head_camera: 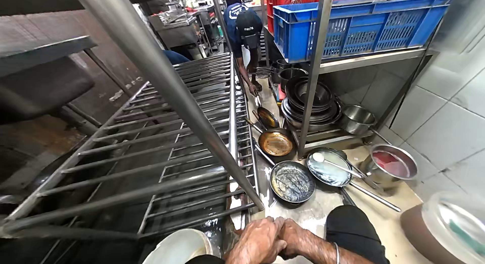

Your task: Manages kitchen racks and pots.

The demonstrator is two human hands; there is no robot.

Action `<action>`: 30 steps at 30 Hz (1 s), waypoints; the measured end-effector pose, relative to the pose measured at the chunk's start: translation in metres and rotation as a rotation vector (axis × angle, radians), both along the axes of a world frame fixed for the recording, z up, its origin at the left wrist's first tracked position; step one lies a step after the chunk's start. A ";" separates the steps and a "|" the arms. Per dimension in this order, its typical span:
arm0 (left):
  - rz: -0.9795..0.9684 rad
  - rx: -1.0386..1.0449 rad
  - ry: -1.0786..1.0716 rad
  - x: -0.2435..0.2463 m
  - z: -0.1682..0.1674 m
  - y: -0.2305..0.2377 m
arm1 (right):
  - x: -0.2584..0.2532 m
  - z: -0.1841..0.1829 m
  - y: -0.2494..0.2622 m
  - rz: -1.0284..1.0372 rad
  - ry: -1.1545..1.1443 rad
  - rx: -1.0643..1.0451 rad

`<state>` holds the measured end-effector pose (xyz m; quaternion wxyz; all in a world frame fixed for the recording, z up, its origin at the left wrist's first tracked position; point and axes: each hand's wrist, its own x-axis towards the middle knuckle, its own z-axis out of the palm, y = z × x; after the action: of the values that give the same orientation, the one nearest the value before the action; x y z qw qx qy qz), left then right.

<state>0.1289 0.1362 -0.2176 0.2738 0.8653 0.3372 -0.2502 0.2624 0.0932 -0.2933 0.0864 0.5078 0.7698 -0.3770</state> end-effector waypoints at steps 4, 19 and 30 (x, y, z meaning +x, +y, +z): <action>0.001 0.000 0.001 0.000 0.000 0.000 | -0.001 -0.002 0.001 0.000 -0.012 -0.002; 0.002 -0.003 0.005 0.000 0.002 0.000 | 0.000 0.003 0.000 0.022 -0.006 0.007; 0.005 -0.002 -0.007 -0.001 0.000 0.001 | 0.001 0.000 0.001 0.028 0.003 0.011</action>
<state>0.1282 0.1374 -0.2172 0.2766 0.8651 0.3380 -0.2468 0.2634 0.0945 -0.2929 0.0878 0.4966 0.7791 -0.3724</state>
